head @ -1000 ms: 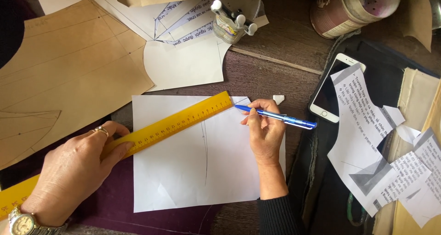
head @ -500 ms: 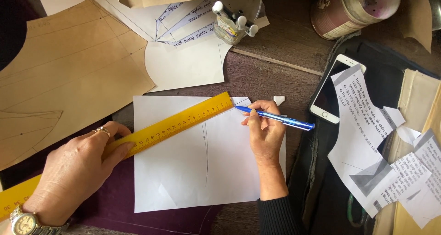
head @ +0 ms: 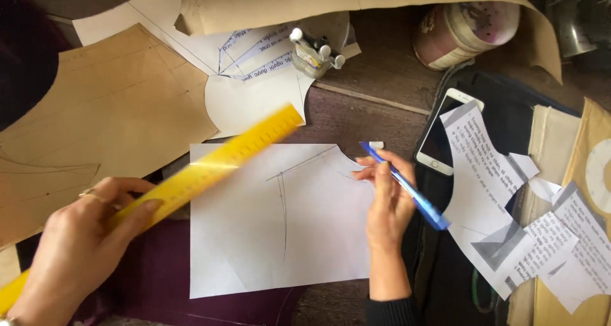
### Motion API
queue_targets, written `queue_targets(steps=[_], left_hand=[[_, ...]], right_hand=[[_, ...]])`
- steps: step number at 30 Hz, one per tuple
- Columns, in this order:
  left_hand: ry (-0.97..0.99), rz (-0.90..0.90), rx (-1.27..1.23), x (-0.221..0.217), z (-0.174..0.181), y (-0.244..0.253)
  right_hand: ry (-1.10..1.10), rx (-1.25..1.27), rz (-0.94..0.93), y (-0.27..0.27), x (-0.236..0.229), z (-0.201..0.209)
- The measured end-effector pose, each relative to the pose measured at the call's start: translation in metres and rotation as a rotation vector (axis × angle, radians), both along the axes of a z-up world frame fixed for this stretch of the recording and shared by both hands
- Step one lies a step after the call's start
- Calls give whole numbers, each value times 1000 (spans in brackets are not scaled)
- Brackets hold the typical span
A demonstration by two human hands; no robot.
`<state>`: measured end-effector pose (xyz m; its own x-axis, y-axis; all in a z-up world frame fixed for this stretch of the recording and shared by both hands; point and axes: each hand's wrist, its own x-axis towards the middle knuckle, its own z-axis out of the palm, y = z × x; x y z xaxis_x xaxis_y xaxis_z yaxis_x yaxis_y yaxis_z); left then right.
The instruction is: The person arranges printed papers on a table, then uses a blue pen and a yellow ruler to draw lines and curves on a white sheet of paper. They measure and mark the paper while referencing the printed documents.
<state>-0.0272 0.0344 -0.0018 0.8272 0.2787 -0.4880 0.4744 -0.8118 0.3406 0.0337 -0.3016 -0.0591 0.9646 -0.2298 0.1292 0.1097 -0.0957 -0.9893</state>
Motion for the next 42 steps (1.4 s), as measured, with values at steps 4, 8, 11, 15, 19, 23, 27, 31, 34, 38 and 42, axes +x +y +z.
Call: queue_targets(steps=[4, 8, 11, 15, 19, 23, 27, 31, 34, 38, 42], left_hand=[[-115, 267, -104, -25, 1, 9], [-122, 309, -70, -46, -5, 11], [-133, 166, 118, -61, -19, 12], [-210, 110, 273, -71, -23, 6], [-249, 20, 324, -73, -28, 5], [-242, -39, 347, -71, -27, 3], [-196, -54, 352, -71, -27, -2], [-394, -129, 437, -76, -35, -4], [-585, -161, 307, -75, -28, -14], [-687, -113, -31, -64, -8, -38], [-450, -23, -196, -43, -2, -56]], right_hand=[[120, -314, -104, -20, -19, 15], [227, -542, -58, -36, -35, 15], [212, -677, -56, -47, -33, 2], [223, -677, -75, -50, -26, -5], [214, -693, -113, -55, -20, -17], [362, -590, -118, -60, -15, -17], [396, -573, -119, -53, -18, 1], [290, -350, -49, -53, -29, 21], [220, -179, -125, -55, -43, 39], [192, -107, -511, -50, -74, 67], [101, 56, -589, -44, -100, 34]])
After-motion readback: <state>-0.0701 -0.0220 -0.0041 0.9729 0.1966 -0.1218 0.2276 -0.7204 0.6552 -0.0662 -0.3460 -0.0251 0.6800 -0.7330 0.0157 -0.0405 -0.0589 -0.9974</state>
